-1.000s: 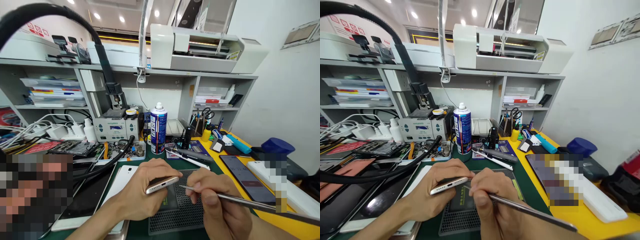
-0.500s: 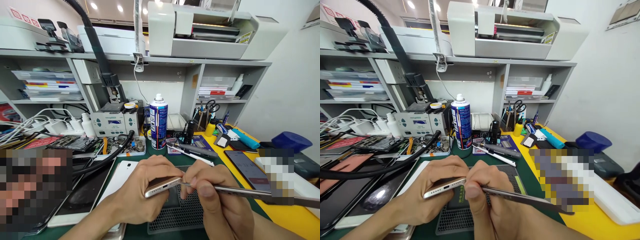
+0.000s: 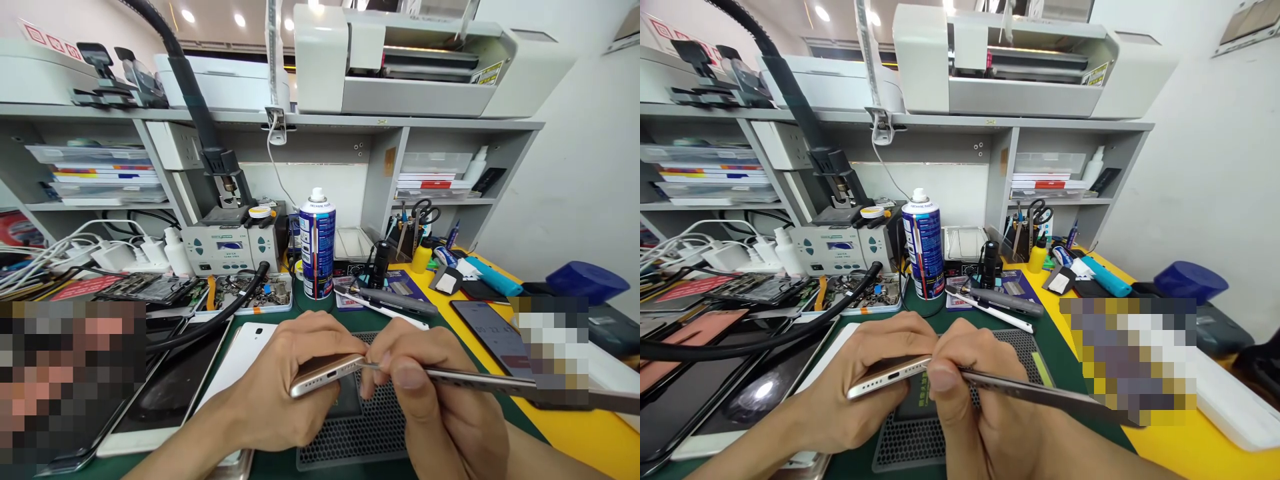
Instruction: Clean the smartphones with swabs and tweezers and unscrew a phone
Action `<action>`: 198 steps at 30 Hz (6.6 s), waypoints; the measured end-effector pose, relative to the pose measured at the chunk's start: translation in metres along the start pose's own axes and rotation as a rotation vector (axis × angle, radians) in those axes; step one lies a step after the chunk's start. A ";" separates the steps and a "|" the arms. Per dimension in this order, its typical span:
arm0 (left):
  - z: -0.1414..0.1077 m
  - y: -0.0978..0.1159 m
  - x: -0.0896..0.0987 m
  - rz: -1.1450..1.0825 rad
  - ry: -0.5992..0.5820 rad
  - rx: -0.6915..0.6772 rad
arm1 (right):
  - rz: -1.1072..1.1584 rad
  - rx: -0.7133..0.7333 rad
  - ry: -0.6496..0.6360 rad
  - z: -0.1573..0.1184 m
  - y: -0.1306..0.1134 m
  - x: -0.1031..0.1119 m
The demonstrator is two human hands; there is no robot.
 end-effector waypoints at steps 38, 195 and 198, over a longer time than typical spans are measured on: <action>-0.002 -0.033 0.032 -0.451 0.360 0.189 | -0.014 -0.237 0.218 0.015 0.024 0.023; -0.006 -0.010 0.019 -0.631 0.117 0.061 | -0.015 0.015 0.017 0.029 -0.009 0.005; -0.007 -0.011 0.019 -0.626 0.125 0.075 | -0.013 0.022 0.017 0.029 -0.009 0.005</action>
Point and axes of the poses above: each hand's wrist, its own z-axis towards the middle knuckle, its own x-axis out of the back of the hand, y = z × x, the point moved 8 cm from there along z, towards the middle knuckle, and after that the axes turned 7 degrees about x, right-handed, at the moved point
